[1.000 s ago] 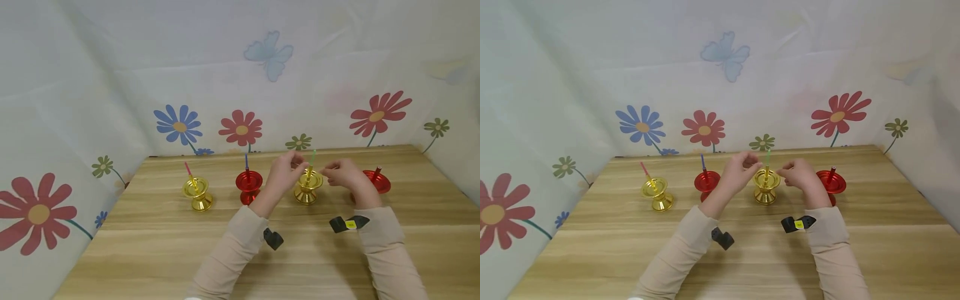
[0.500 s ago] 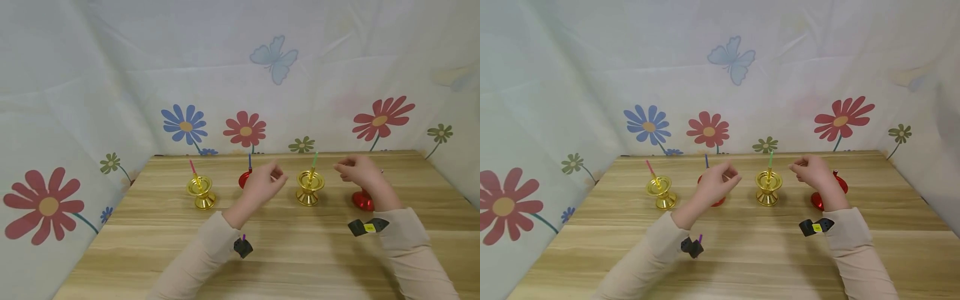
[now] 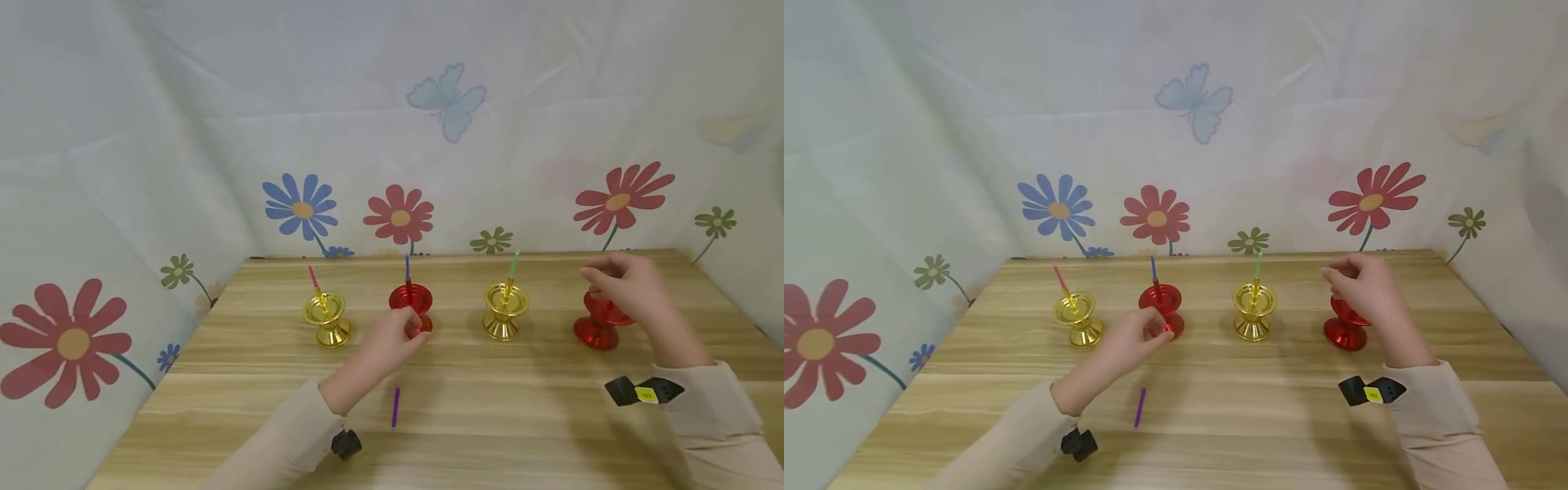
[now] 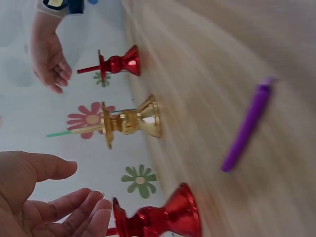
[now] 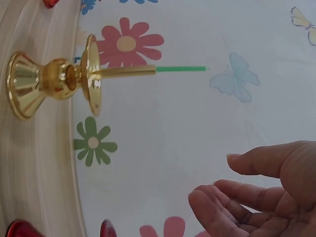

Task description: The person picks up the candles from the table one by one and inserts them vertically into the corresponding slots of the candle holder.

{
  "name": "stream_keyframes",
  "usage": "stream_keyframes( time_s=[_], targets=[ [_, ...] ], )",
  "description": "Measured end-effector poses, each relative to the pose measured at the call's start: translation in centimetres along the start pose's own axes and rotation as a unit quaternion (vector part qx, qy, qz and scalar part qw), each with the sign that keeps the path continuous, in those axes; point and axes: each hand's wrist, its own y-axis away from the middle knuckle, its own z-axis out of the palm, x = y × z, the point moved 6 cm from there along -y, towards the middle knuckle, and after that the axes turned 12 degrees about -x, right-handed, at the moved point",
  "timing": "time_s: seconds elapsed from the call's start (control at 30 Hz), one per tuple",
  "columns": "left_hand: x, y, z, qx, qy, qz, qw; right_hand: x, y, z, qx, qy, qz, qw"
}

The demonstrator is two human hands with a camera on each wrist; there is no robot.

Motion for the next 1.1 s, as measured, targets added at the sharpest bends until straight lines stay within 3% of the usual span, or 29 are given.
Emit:
stream_keyframes(
  time_s=[0.27,0.43,0.57,0.77,0.93,1.1],
  targets=[
    [-3.1,1.7,0.8,-0.010,-0.019,-0.015,0.9997,2.5,1.2,-1.2,0.049,-0.026,0.025,0.9982],
    [-4.0,2.8,1.7,-0.024,-0.011,-0.027,0.9993,3.9,1.8,-1.5,0.062,-0.036,0.043,0.9965],
    [-4.5,3.6,2.6,-0.039,-0.002,-0.058,0.9976,5.0,2.2,-1.5,0.065,-0.038,0.052,0.9958],
    [-5.1,4.5,3.6,-0.074,0.012,-0.084,0.9937,6.3,2.3,-1.6,0.057,-0.027,0.080,0.9948],
    [-5.2,5.1,4.1,-0.088,-0.016,-0.082,0.9926,7.1,1.9,-1.6,0.034,-0.011,0.098,0.9946],
    [-5.2,5.7,4.4,-0.095,-0.044,-0.076,0.9915,8.0,1.4,-1.3,-0.014,-0.011,0.102,0.9947]
  ],
)
